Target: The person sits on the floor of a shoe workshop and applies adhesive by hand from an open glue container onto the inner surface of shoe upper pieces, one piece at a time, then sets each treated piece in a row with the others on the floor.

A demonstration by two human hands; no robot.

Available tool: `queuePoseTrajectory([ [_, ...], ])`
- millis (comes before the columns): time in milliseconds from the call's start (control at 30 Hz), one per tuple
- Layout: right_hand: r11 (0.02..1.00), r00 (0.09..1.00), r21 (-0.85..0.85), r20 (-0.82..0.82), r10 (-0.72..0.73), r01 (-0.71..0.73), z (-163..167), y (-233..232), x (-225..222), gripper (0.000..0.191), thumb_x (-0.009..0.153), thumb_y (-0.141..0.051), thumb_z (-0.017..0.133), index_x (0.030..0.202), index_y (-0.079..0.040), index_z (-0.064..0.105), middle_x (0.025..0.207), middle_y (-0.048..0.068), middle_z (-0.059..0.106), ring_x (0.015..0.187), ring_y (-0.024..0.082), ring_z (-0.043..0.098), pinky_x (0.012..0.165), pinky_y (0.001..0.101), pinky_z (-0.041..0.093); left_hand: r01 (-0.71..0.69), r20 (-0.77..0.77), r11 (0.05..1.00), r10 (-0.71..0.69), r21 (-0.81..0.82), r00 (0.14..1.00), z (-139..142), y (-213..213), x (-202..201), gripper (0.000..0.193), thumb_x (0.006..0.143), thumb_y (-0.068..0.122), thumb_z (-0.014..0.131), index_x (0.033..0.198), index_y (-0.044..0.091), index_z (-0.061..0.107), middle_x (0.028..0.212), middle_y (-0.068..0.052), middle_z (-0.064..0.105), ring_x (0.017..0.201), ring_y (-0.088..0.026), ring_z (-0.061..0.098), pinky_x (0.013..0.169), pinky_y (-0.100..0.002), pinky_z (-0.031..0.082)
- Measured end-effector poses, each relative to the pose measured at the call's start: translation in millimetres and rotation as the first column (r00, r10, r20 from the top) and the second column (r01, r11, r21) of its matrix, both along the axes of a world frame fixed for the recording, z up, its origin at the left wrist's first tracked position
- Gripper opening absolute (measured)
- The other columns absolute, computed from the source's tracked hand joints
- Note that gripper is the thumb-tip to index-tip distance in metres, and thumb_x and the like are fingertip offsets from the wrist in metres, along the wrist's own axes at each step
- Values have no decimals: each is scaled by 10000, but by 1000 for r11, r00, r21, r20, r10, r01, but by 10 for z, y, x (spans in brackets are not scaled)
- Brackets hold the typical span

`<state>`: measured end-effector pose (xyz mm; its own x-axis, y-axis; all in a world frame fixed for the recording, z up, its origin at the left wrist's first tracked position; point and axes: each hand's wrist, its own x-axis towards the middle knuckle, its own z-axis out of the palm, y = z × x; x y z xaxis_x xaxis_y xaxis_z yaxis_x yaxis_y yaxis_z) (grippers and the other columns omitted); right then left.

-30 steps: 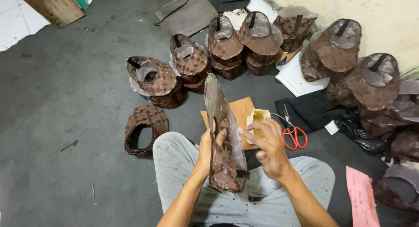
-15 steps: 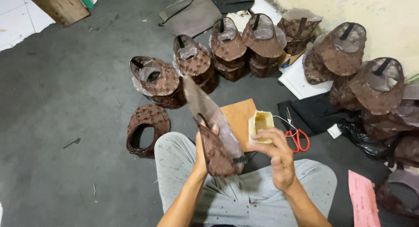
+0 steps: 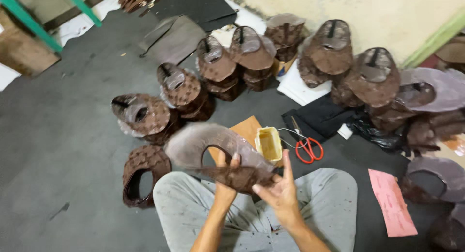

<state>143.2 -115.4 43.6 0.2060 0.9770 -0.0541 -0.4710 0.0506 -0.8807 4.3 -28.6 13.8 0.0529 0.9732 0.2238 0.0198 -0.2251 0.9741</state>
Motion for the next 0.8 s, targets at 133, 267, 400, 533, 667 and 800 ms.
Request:
queuePoseTrajectory([
  [133,967,970,87,7,-242,241,25,68,417,1192,779,161,679,1678,-193,-19,1326,220,599,1101,231,655,957,383,541,66,-190,987,-94,-147,977,82,63,-203,361,975,135,558,1321,35,584,1275,-112,678,1102,-241,672,939,-354,510],
  [267,849,827,191,201,-526,493,28,-30,1115,1177,824,154,682,1718,-162,-16,1303,214,631,1111,186,647,958,325,523,-154,-502,982,190,113,844,204,128,-639,417,931,87,617,1345,41,595,1299,-155,640,1144,-325,620,1003,-417,473],
  [400,702,627,253,320,-710,666,-70,-211,1880,1179,895,176,700,1751,-175,-32,1328,256,576,1143,221,580,982,325,475,-292,-709,893,449,342,544,161,146,-1091,456,933,108,628,1384,51,595,1323,-199,615,1232,-395,564,1094,-484,427],
  [533,598,533,400,272,-801,695,-222,-315,2491,1107,973,231,670,1730,-165,-34,1564,286,480,1400,283,528,1191,370,461,-348,-885,855,449,385,123,-52,112,-1108,467,932,259,632,1387,155,644,1369,-127,648,1292,-340,602,1084,-606,385],
  [667,537,488,454,231,-842,711,-301,-442,2847,1102,999,280,618,1730,-179,-68,1597,270,435,1451,292,498,1238,385,457,-379,-953,877,297,295,-56,-162,226,-993,525,838,335,683,1352,230,680,1298,-58,697,1097,-279,685,1104,-656,368],
  [800,473,318,460,376,-870,752,-274,-741,2985,1060,1027,259,615,1705,-183,-70,1577,256,457,1434,287,515,1246,370,464,-329,-958,902,282,281,-46,-245,336,-920,514,843,329,681,1346,222,684,1291,-64,699,1097,-284,685,1093,-643,381],
])
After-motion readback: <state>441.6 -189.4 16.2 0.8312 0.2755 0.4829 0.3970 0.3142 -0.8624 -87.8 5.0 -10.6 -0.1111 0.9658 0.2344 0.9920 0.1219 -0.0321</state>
